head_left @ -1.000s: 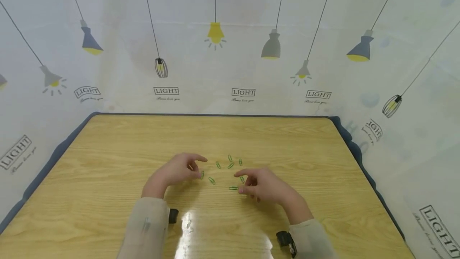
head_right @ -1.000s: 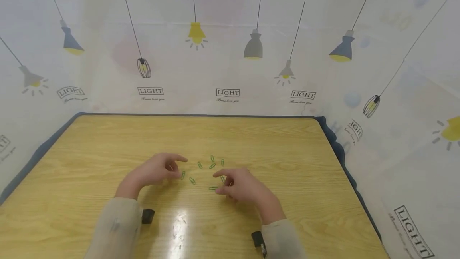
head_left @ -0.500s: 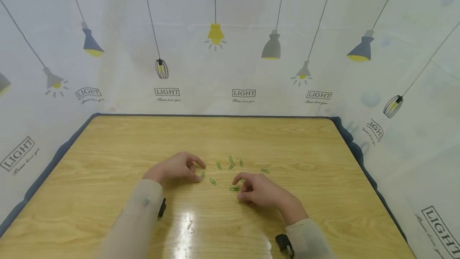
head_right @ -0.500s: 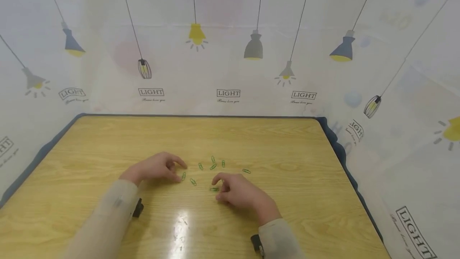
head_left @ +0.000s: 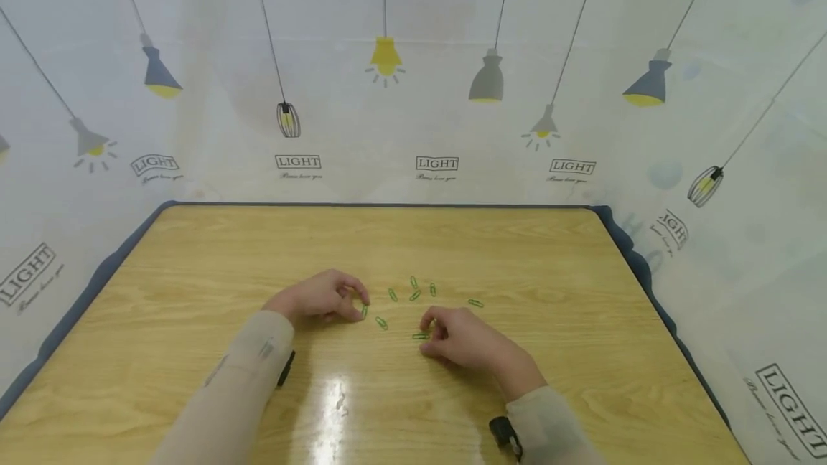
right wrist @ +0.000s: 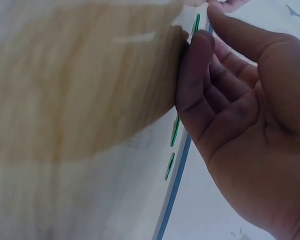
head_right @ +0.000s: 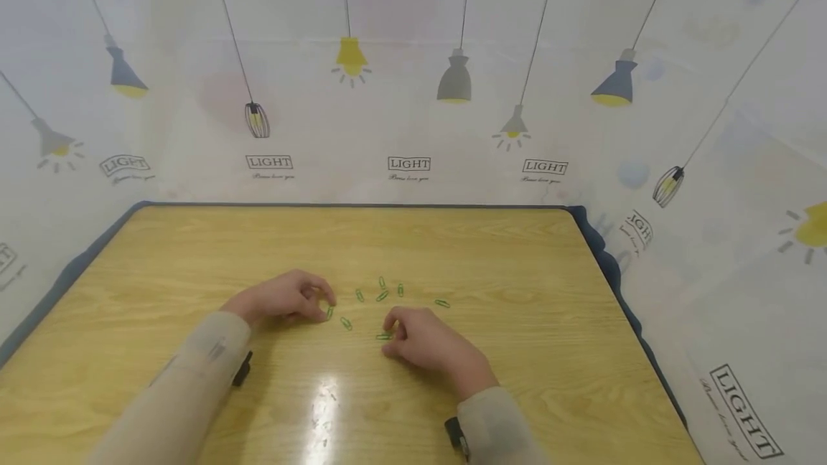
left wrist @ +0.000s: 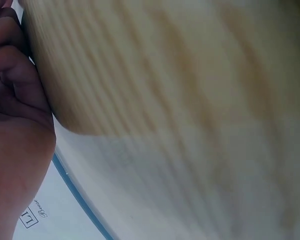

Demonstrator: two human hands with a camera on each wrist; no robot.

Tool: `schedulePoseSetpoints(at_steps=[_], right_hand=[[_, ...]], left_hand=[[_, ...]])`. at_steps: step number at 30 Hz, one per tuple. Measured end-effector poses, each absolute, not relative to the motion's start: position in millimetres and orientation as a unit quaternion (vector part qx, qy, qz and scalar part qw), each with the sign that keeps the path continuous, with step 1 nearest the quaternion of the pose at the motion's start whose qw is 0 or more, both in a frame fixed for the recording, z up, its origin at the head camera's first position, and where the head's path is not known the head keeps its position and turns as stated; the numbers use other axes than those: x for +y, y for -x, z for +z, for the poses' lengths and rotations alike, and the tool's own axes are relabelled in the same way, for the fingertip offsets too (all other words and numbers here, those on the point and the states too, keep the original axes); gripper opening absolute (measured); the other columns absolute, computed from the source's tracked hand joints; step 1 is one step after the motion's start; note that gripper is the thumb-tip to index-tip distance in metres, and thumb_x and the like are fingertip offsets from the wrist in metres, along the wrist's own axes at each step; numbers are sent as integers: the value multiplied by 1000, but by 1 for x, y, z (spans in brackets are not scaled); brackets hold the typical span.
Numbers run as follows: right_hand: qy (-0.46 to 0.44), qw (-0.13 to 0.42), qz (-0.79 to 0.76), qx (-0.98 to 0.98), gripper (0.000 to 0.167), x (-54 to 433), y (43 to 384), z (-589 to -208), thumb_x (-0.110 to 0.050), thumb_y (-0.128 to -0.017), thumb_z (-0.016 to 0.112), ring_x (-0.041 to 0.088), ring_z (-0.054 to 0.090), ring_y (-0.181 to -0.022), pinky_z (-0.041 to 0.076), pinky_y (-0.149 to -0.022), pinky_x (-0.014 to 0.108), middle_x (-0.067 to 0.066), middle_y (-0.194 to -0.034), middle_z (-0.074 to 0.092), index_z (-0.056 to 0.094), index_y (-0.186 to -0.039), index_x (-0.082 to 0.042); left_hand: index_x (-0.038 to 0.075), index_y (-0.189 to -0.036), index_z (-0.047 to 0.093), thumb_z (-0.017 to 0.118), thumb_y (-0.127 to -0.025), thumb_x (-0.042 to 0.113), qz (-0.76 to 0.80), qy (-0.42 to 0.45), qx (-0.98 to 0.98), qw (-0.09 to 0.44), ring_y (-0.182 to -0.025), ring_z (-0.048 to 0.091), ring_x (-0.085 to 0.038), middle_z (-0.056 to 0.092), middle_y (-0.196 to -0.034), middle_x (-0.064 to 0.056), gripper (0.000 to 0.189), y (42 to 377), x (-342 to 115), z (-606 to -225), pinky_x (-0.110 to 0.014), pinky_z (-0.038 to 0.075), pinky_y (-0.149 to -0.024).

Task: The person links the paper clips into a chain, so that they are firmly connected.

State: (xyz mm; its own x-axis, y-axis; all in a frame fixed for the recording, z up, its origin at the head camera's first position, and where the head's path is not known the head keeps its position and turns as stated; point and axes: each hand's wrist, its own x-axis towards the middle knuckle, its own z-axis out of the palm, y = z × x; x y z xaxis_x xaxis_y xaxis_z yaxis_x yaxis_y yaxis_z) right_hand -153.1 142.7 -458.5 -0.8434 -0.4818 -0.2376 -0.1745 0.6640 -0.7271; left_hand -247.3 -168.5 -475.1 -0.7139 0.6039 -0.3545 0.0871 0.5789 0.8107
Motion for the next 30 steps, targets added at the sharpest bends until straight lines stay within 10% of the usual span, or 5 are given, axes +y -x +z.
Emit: schedulePoseSetpoints(at_steps=[30], right_hand=[[192,194,-316,909,11,132,151,-455,-6,-99,72,12,53,-68,43,-60,25,-2,-78,60,67,-91,-12]], left_hand=[[6,-96,74,80,-92,11,423,-188,820,336,-56,50,-9,64,-75,3,9,245,-165,-467,-21,46,-54]])
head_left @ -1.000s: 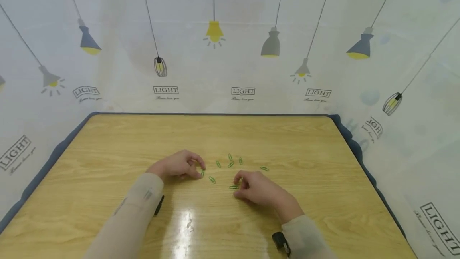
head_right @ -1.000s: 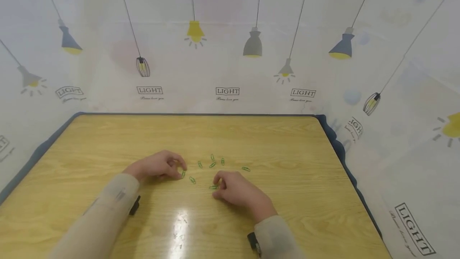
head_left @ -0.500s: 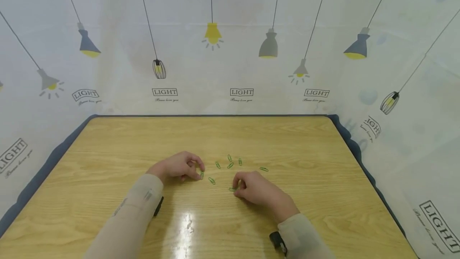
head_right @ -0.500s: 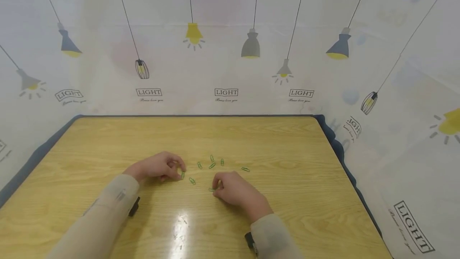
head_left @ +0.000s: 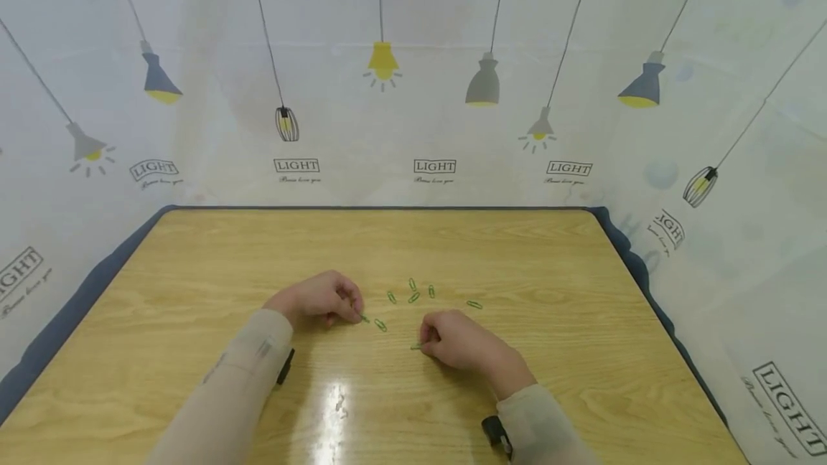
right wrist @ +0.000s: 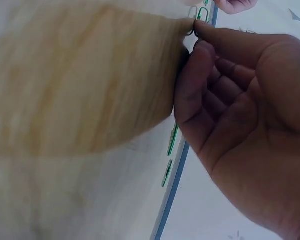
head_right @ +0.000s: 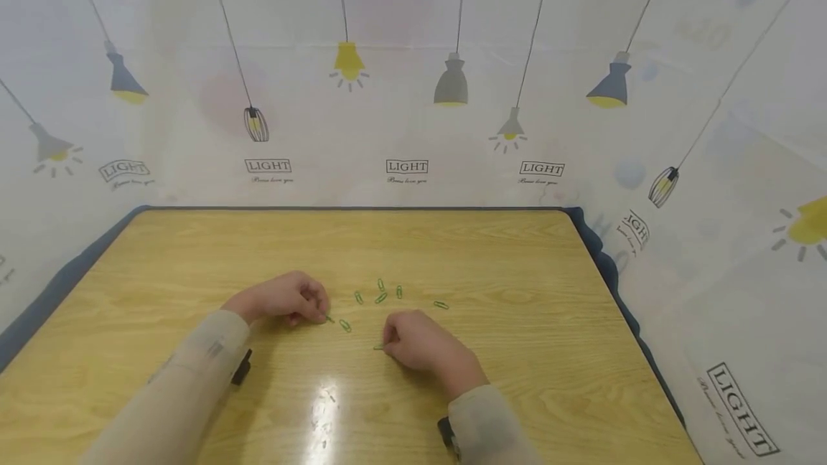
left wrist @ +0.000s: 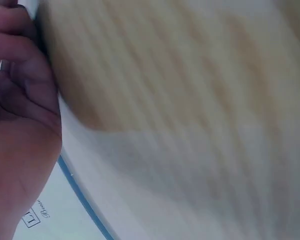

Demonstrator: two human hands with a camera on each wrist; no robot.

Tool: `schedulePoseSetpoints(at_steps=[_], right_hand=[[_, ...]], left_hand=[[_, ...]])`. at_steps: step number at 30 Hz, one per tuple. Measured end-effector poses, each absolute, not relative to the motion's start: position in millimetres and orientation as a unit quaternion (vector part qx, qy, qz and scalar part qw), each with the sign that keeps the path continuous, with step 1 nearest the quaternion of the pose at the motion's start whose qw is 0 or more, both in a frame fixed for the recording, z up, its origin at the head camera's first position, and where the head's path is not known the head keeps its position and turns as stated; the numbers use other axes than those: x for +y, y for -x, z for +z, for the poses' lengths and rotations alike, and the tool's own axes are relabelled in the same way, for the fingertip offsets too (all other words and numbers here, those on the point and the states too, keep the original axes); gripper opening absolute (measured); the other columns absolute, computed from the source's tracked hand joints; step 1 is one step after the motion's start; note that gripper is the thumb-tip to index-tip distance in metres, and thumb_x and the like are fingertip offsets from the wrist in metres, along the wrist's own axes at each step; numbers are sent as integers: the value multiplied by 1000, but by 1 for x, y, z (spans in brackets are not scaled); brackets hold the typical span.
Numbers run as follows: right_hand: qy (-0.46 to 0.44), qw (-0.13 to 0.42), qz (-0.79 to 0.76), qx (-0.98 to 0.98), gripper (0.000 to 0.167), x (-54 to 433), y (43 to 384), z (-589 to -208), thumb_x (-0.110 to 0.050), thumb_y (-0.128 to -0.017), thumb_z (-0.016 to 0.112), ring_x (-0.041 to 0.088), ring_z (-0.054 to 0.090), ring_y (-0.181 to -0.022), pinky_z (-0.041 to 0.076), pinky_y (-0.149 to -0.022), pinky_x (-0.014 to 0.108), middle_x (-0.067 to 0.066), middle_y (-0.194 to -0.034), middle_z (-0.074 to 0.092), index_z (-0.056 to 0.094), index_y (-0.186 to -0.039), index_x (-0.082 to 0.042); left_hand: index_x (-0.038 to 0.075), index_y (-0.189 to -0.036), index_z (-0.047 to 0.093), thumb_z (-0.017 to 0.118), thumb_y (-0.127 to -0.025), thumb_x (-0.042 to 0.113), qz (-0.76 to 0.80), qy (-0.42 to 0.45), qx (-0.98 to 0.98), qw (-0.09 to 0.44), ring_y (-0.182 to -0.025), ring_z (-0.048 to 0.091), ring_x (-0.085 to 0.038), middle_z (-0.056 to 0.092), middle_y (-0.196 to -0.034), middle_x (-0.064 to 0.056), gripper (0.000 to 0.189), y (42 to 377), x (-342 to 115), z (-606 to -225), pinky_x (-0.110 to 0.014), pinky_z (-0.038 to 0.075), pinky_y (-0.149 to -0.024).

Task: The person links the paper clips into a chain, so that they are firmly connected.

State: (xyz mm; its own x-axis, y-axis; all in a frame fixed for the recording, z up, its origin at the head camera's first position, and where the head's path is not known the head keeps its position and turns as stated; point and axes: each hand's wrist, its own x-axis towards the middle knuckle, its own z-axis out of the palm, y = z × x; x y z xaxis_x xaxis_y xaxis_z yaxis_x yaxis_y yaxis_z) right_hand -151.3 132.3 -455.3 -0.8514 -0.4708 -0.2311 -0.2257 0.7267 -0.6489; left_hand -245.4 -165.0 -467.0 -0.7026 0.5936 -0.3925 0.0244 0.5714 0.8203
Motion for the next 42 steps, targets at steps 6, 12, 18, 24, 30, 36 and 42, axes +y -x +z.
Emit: schedulePoseSetpoints(at_steps=[6,12,18,24,30,36,42], right_hand=[[173,206,-352,896,9,135,154,-445,-9,-103,68,14,60,-70,50,-61,27,3,-85,66,66,-94,-13],[139,122,-438,880,5,140,157,-429,-9,-105,66,22,69,-73,62,-65,38,14,-89,72,69,-102,-7],[122,30,-506,853,6,134,153,-418,-10,-104,69,23,71,-79,65,-74,42,10,-97,74,73,-108,-7],[114,-17,-574,811,9,125,141,-411,-8,-103,70,20,70,-82,66,-77,33,12,-98,72,73,-109,-2],[112,-59,-609,783,14,125,139,-408,-6,-104,68,15,71,-84,65,-81,31,19,-103,72,72,-114,2],[91,-63,-632,767,9,124,142,-412,-2,-102,69,12,71,-83,66,-83,34,18,-103,72,72,-110,1],[99,-42,-631,768,8,119,142,-415,0,-102,68,14,71,-85,65,-84,33,24,-105,72,71,-108,3]], left_hand=[[5,-96,74,76,-94,13,434,-182,825,314,-71,61,-14,71,-85,-2,8,245,-159,-457,-26,53,-67],[7,-101,75,75,-97,19,476,-179,820,264,-80,73,-20,76,-101,-18,13,241,-143,-439,-34,57,-71],[6,-104,77,76,-97,18,529,-165,805,212,-85,77,-21,77,-108,-21,14,224,-127,-421,-54,63,-85],[4,-104,78,75,-98,15,573,-155,789,158,-85,77,-25,77,-105,-19,13,196,-114,-405,-51,64,-84],[2,-110,77,75,-99,14,610,-107,777,110,-83,76,-19,80,-100,-9,17,174,-106,-404,-37,63,-79],[1,-114,77,71,-101,11,663,-56,740,100,-86,73,-18,77,-108,-14,17,166,-98,-407,-37,63,-86],[-4,-119,74,70,-102,7,716,-42,687,112,-95,72,-17,74,-109,-10,21,164,-87,-406,-38,65,-89]])
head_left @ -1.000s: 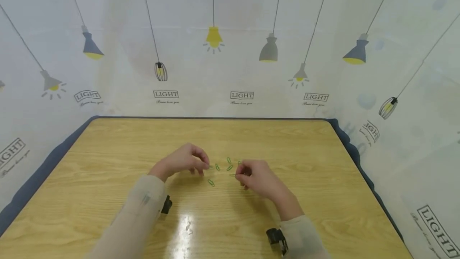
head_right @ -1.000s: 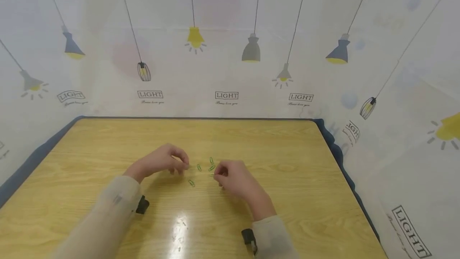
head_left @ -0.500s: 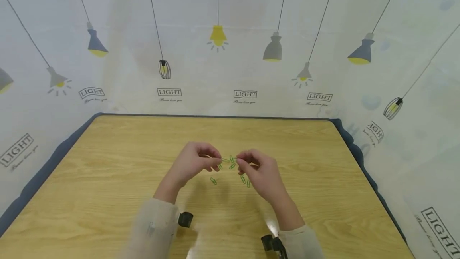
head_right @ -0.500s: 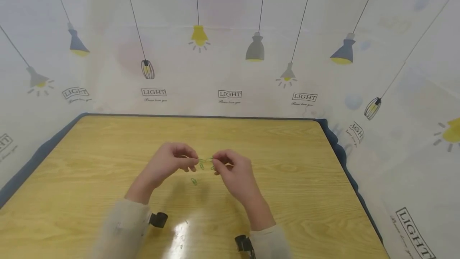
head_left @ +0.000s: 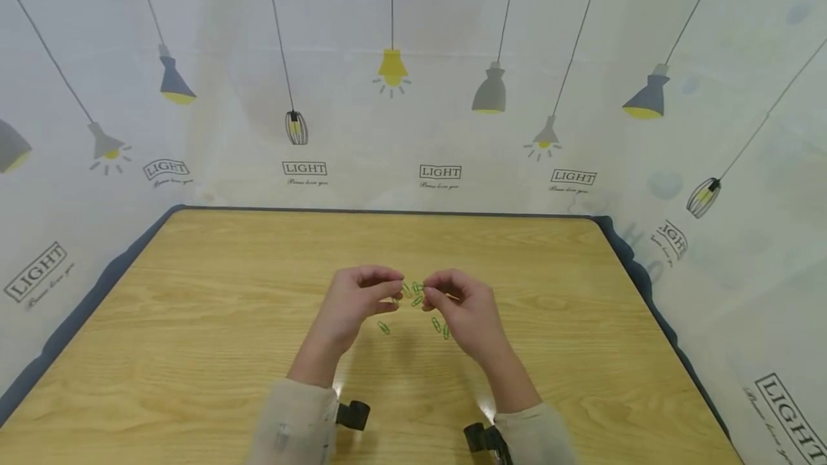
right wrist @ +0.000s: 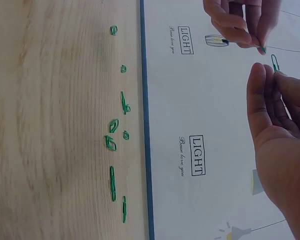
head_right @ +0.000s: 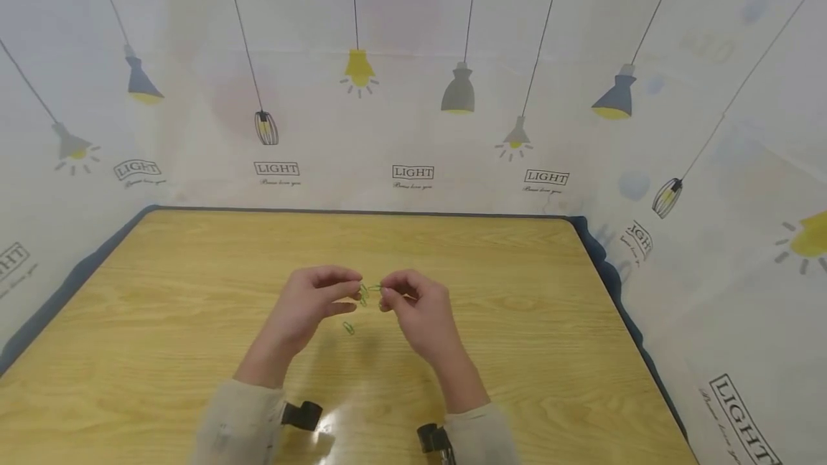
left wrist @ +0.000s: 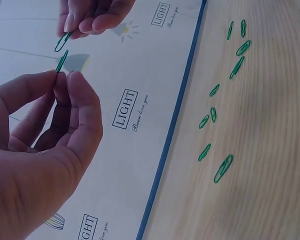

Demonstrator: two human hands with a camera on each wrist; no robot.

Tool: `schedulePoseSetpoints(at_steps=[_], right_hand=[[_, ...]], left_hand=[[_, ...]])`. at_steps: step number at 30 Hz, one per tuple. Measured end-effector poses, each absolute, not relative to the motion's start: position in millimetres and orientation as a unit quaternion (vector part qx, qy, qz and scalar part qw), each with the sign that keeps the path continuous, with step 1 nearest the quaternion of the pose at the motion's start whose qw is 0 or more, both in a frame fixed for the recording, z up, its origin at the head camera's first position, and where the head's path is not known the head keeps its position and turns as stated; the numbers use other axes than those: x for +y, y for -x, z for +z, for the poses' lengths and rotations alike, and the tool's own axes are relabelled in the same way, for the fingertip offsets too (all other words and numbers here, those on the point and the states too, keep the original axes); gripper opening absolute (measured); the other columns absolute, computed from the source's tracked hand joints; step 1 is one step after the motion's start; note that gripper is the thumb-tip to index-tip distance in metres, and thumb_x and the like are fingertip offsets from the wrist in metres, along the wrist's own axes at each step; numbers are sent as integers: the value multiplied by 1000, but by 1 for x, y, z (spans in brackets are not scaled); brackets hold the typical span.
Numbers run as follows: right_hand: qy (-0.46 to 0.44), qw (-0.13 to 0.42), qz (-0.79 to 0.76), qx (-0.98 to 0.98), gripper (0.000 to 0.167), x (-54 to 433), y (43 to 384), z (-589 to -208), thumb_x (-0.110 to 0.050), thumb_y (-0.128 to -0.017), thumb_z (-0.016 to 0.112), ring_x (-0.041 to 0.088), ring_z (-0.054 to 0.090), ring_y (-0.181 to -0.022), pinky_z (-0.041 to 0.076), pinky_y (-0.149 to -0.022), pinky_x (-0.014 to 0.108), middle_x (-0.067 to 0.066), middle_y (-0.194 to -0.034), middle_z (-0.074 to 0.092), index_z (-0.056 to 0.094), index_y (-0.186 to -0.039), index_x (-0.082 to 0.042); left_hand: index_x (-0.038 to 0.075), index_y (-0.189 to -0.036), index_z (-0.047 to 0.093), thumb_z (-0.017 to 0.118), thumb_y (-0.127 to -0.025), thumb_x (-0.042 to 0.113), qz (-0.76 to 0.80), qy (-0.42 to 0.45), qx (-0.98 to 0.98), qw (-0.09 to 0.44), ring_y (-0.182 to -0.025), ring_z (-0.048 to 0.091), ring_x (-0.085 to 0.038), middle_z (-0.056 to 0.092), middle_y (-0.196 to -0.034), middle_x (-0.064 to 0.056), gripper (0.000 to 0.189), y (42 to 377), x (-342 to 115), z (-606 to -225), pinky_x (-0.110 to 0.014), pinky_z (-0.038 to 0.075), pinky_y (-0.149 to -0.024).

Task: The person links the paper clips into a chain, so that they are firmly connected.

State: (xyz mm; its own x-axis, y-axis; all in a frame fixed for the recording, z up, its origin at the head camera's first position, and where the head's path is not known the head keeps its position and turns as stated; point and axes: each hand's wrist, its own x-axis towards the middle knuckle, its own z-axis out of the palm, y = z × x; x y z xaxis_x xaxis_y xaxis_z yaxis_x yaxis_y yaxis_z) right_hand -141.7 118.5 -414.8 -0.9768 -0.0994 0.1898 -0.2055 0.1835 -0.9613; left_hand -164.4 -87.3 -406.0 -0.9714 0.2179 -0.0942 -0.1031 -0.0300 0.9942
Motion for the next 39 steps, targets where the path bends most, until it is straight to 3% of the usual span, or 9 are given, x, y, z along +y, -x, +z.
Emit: schedulePoseSetpoints(at_steps=[5,13,18,31,39], right_hand=[[-88,39,627,-773,7,117,141,-417,-1,-101,69,14,72,-85,65,-83,31,19,-103,74,73,-107,0],[-96,38,621,-777,9,117,142,-417,-2,-102,68,14,72,-85,64,-82,26,24,-104,73,72,-109,2],[-97,37,619,-779,10,118,144,-416,-2,-102,69,16,72,-86,66,-85,36,23,-103,73,72,-109,3],[-115,47,603,-788,10,118,149,-415,-2,-102,69,18,72,-86,66,-86,40,26,-103,72,72,-110,3],[-128,64,584,-799,6,118,148,-416,-2,-102,69,18,72,-84,62,-77,23,17,-97,74,74,-106,-1]], left_hand=[[-8,-120,71,67,-103,3,741,-40,660,120,-94,75,-18,73,-104,-8,21,164,-83,-407,-39,66,-90],[-8,-121,70,66,-104,4,743,-43,657,121,-91,75,-17,73,-103,-8,22,164,-82,-410,-37,66,-90],[-9,-122,70,66,-104,4,739,-48,662,117,-91,75,-17,73,-107,-12,23,166,-82,-409,-38,66,-90],[-10,-123,69,64,-104,3,736,-61,663,122,-91,74,-17,70,-113,-18,23,170,-81,-405,-36,66,-89],[-11,-122,68,64,-104,1,746,-60,648,141,-88,72,-16,71,-104,-12,22,171,-79,-407,-32,65,-87]])
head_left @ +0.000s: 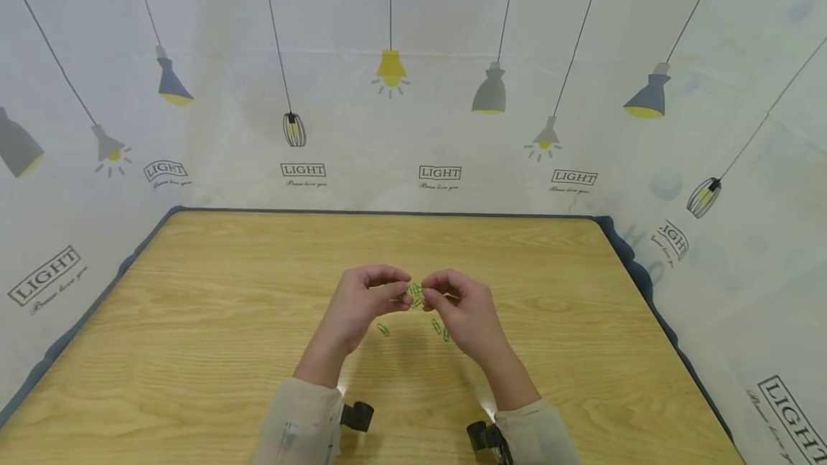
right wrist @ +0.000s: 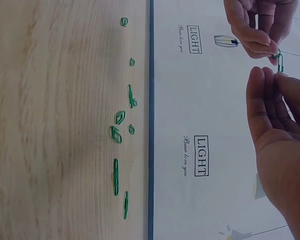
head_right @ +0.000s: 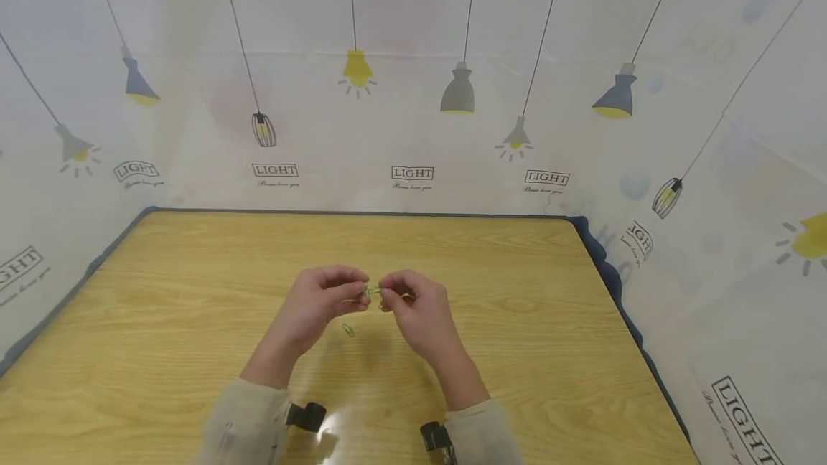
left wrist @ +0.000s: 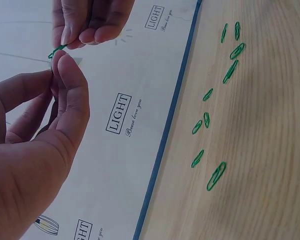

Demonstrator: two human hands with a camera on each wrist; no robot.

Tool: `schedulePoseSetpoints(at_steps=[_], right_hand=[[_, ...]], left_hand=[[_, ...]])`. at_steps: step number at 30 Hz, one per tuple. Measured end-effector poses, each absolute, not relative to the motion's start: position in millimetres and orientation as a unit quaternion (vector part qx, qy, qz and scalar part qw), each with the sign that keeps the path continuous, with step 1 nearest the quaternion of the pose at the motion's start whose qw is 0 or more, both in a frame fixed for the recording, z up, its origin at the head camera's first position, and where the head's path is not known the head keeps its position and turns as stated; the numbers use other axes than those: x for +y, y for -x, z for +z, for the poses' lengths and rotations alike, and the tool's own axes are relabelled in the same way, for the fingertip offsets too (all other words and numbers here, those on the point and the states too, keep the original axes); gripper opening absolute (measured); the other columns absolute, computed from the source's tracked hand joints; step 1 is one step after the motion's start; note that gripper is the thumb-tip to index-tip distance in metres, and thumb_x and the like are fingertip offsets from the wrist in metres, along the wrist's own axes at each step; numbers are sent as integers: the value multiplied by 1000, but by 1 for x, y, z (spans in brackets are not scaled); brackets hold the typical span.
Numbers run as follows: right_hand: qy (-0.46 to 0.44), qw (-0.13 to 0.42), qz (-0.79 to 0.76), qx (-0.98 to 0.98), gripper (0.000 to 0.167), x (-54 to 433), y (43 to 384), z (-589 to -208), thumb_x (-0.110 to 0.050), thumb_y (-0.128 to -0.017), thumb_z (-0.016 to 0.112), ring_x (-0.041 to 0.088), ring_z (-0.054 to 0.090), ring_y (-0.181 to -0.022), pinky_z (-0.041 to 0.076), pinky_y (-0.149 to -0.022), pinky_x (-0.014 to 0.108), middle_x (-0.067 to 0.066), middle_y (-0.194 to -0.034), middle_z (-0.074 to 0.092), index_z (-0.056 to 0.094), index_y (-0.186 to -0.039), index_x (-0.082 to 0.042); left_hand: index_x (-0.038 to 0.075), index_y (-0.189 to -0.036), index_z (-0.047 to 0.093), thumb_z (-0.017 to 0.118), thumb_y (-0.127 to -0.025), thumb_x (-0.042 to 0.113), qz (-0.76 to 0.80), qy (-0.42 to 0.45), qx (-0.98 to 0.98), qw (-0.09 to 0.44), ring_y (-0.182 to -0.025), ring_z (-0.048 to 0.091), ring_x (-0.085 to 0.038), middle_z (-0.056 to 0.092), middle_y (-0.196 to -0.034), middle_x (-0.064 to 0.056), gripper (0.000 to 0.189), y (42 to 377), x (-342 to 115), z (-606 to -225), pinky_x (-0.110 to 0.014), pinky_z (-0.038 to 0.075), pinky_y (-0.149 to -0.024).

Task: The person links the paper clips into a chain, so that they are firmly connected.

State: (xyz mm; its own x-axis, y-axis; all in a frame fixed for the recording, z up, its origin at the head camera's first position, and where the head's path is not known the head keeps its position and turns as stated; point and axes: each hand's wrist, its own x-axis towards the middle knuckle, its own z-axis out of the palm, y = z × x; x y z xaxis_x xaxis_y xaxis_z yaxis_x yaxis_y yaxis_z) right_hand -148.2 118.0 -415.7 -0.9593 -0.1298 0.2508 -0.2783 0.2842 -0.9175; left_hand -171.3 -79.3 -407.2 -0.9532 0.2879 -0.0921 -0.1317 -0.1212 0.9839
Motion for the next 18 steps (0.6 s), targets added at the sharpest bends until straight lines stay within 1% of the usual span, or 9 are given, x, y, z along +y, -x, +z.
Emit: schedulePoseSetpoints(at_steps=[2,6,9,12,14,17,18], right_hand=[[-134,72,577,-803,6,118,147,-416,-2,-102,69,19,72,-83,61,-74,23,16,-96,74,74,-105,-2],[-148,101,558,-810,5,117,147,-419,-1,-101,71,19,73,-80,61,-69,26,14,-93,75,75,-103,-4],[-163,130,544,-813,4,116,148,-422,0,-99,72,21,73,-78,61,-68,26,14,-90,76,75,-102,-2],[-186,159,533,-810,4,117,150,-425,2,-98,73,22,74,-76,62,-68,24,14,-90,77,74,-102,2],[-201,178,527,-807,5,117,150,-426,4,-97,73,23,75,-76,63,-71,25,14,-90,77,74,-101,3],[-227,210,519,-796,6,117,152,-428,8,-95,73,23,76,-75,64,-72,25,16,-90,78,74,-100,3],[-236,225,514,-793,8,117,153,-429,9,-94,74,23,76,-75,65,-73,26,17,-89,77,74,-99,3]], left_hand=[[-11,-121,68,63,-105,1,748,-57,645,144,-87,72,-16,72,-102,-12,21,171,-79,-407,-31,65,-85],[-11,-121,69,63,-105,1,753,-46,638,153,-86,72,-16,72,-101,-11,20,170,-77,-407,-29,65,-84],[-12,-122,68,62,-105,0,762,-40,626,160,-86,72,-15,72,-99,-9,21,169,-77,-407,-28,65,-83],[-15,-125,65,61,-105,0,771,-35,614,166,-85,72,-14,71,-96,-6,25,170,-76,-409,-27,65,-82],[-17,-127,62,61,-105,0,775,-33,608,168,-84,72,-14,71,-95,-5,28,170,-76,-409,-27,65,-82],[-17,-128,62,62,-105,0,780,-27,602,170,-84,72,-14,71,-96,-5,28,170,-75,-410,-28,65,-82],[-15,-126,64,62,-105,1,783,-23,598,171,-83,72,-14,71,-96,-6,26,170,-74,-410,-28,65,-82]])
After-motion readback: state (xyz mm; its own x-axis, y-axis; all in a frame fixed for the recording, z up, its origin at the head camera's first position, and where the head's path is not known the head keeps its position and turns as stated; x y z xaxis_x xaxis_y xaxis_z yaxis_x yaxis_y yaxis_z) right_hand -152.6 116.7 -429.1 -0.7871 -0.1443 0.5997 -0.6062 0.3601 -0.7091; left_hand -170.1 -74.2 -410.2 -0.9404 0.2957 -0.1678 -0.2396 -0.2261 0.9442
